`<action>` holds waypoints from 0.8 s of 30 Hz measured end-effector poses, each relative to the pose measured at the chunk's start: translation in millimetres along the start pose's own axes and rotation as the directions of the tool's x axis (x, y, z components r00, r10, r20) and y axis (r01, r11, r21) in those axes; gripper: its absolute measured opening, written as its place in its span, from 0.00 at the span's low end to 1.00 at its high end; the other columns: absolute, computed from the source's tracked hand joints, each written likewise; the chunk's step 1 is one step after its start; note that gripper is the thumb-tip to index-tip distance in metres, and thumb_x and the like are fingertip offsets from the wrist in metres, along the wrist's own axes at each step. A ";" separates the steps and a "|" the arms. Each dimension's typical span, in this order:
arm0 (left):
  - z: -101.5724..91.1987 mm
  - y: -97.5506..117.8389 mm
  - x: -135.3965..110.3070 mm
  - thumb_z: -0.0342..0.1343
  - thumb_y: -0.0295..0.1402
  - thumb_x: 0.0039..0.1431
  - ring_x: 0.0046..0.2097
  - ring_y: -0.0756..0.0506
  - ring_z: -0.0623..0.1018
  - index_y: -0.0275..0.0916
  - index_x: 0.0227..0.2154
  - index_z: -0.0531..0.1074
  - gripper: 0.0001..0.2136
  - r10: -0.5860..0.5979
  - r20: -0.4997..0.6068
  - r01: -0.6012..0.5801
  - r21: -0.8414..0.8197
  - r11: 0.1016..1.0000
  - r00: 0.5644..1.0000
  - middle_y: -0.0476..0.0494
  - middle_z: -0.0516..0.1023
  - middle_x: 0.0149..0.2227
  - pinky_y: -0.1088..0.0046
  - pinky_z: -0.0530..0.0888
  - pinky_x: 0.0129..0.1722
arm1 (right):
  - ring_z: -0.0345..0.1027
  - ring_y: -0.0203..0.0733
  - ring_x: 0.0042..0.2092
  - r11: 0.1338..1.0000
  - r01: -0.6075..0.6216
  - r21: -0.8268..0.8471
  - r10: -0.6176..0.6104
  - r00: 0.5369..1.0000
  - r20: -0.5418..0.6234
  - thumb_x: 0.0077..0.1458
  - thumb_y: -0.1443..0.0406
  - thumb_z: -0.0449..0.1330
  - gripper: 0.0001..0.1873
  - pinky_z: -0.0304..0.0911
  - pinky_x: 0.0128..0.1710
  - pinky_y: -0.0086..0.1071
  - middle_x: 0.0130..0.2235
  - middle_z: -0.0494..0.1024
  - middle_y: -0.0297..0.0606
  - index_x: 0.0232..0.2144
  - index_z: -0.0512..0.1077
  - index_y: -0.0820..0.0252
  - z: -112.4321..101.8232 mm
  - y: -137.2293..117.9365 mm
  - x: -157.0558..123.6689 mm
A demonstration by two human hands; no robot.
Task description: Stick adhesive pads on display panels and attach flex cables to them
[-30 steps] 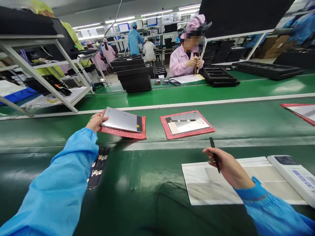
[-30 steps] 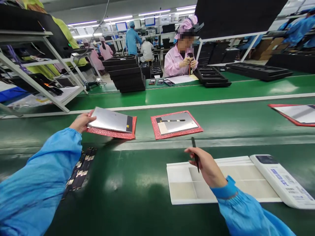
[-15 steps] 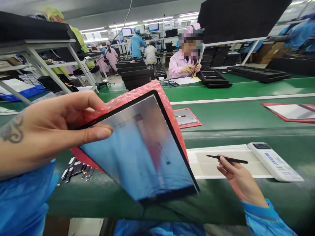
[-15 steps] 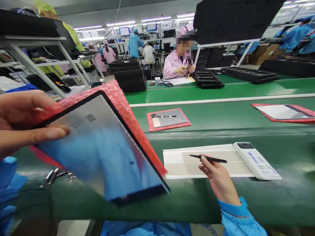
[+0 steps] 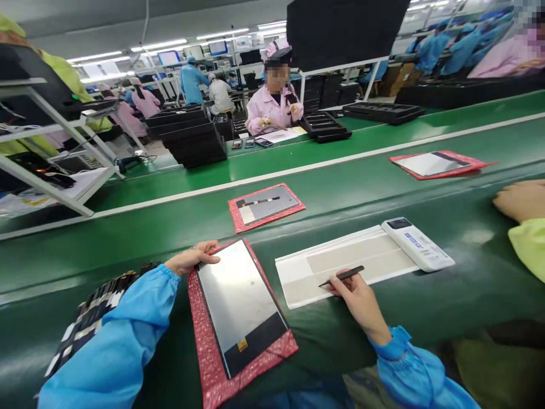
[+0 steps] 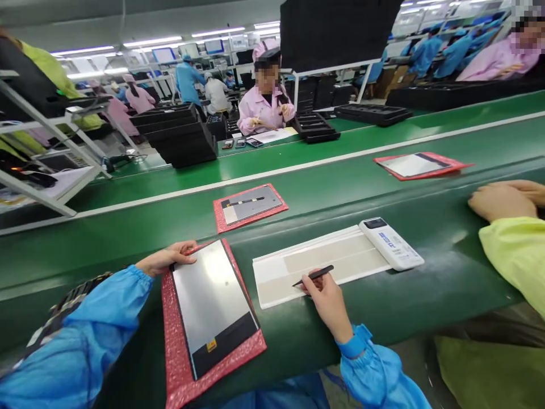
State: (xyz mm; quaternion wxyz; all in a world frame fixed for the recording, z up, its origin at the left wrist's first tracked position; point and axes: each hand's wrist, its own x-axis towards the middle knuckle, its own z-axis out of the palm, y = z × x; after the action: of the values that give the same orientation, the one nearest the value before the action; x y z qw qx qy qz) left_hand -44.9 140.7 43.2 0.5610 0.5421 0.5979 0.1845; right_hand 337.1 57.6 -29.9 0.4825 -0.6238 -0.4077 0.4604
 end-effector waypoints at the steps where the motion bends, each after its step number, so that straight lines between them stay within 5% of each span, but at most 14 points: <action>1: -1.2 -5.5 4.9 0.66 0.47 0.32 0.30 0.45 0.74 0.40 0.26 0.61 0.23 0.001 -0.002 -0.001 0.030 1.000 1.000 0.50 0.71 0.27 0.70 0.71 0.29 | 0.77 0.51 0.33 1.000 -0.004 -0.001 0.004 1.000 -0.005 0.40 0.48 0.68 0.21 0.74 0.36 0.42 0.27 0.78 0.36 0.29 0.68 0.53 -0.5 3.1 -0.4; 5: -6.1 -22.1 15.1 0.65 0.43 0.36 0.41 0.36 0.74 0.40 0.27 0.69 0.17 0.039 -0.125 -0.008 0.234 0.972 0.991 0.45 0.72 0.31 0.61 0.72 0.42 | 0.76 0.48 0.33 0.999 0.022 -0.039 -0.022 1.000 -0.009 0.42 0.46 0.66 0.23 0.72 0.37 0.40 0.28 0.78 0.35 0.31 0.69 0.54 -1.3 10.3 -2.9; 8: 12.2 -27.6 17.7 0.61 0.41 0.46 0.52 0.31 0.70 0.40 0.36 0.75 0.15 0.314 -0.295 -0.116 0.535 0.837 0.903 0.37 0.73 0.43 0.52 0.66 0.54 | 0.75 0.45 0.32 0.994 0.040 -0.102 -0.040 0.999 0.002 0.45 0.45 0.64 0.22 0.70 0.35 0.37 0.28 0.78 0.35 0.31 0.69 0.55 -1.2 10.2 -5.1; 9: 25.7 -26.1 18.8 0.58 0.40 0.51 0.54 0.31 0.69 0.41 0.41 0.75 0.15 0.443 -0.258 -0.194 0.636 0.747 0.858 0.36 0.73 0.48 0.51 0.65 0.56 | 0.74 0.45 0.32 0.993 0.034 -0.116 -0.035 0.999 -0.001 0.45 0.45 0.64 0.22 0.69 0.35 0.36 0.28 0.78 0.35 0.31 0.69 0.55 -1.3 9.8 -5.5; 11: 61.2 -16.2 23.7 0.49 0.36 0.61 0.57 0.35 0.68 0.42 0.49 0.73 0.16 0.632 -0.009 -0.415 0.746 0.520 0.775 0.36 0.70 0.55 0.53 0.65 0.58 | 0.74 0.45 0.32 0.992 0.017 -0.124 -0.018 1.000 -0.006 0.45 0.44 0.64 0.23 0.69 0.35 0.36 0.28 0.77 0.35 0.31 0.69 0.55 -1.6 9.6 -5.7; 13: 99.6 0.9 34.3 0.44 0.32 0.66 0.64 0.37 0.62 0.44 0.56 0.68 0.18 0.654 0.329 -0.647 0.688 0.328 0.681 0.39 0.65 0.63 0.53 0.62 0.62 | 0.74 0.46 0.33 0.993 0.001 -0.115 -0.002 1.000 -0.004 0.45 0.44 0.65 0.24 0.68 0.35 0.37 0.29 0.78 0.35 0.32 0.68 0.55 -2.3 10.8 -5.4; 15: 129.8 19.4 49.8 0.42 0.32 0.68 0.68 0.36 0.53 0.47 0.60 0.64 0.20 0.577 0.532 -0.746 0.629 0.220 0.619 0.44 0.59 0.66 0.47 0.54 0.65 | 0.74 0.45 0.33 0.994 -0.008 -0.107 0.008 1.000 0.001 0.46 0.44 0.64 0.24 0.68 0.36 0.37 0.29 0.78 0.34 0.32 0.68 0.55 -3.4 13.1 -4.8; 19: 151.1 36.6 77.4 0.40 0.34 0.70 0.70 0.35 0.46 0.49 0.63 0.59 0.21 0.423 0.651 -0.762 0.623 0.175 0.630 0.49 0.57 0.67 0.39 0.46 0.65 | 0.74 0.45 0.33 0.994 -0.021 -0.104 0.021 1.000 0.000 0.46 0.45 0.65 0.23 0.69 0.37 0.37 0.29 0.78 0.34 0.33 0.68 0.55 -5.6 18.1 -4.5; 24: 149.4 26.4 84.3 0.38 0.36 0.71 0.70 0.36 0.45 0.52 0.64 0.57 0.21 0.443 0.628 -0.749 0.637 0.180 0.640 0.49 0.55 0.67 0.39 0.43 0.65 | 0.74 0.46 0.32 0.996 -0.037 -0.085 0.038 0.999 0.007 0.44 0.45 0.67 0.24 0.70 0.36 0.39 0.28 0.78 0.35 0.32 0.69 0.55 -6.6 17.1 -5.0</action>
State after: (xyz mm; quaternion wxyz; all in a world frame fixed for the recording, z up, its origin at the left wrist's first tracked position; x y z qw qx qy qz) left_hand 115.1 164.0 -19.8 0.1675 0.9552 0.2431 -0.0225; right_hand 343.3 47.9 -44.9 0.4449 -0.6492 -0.4173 0.4543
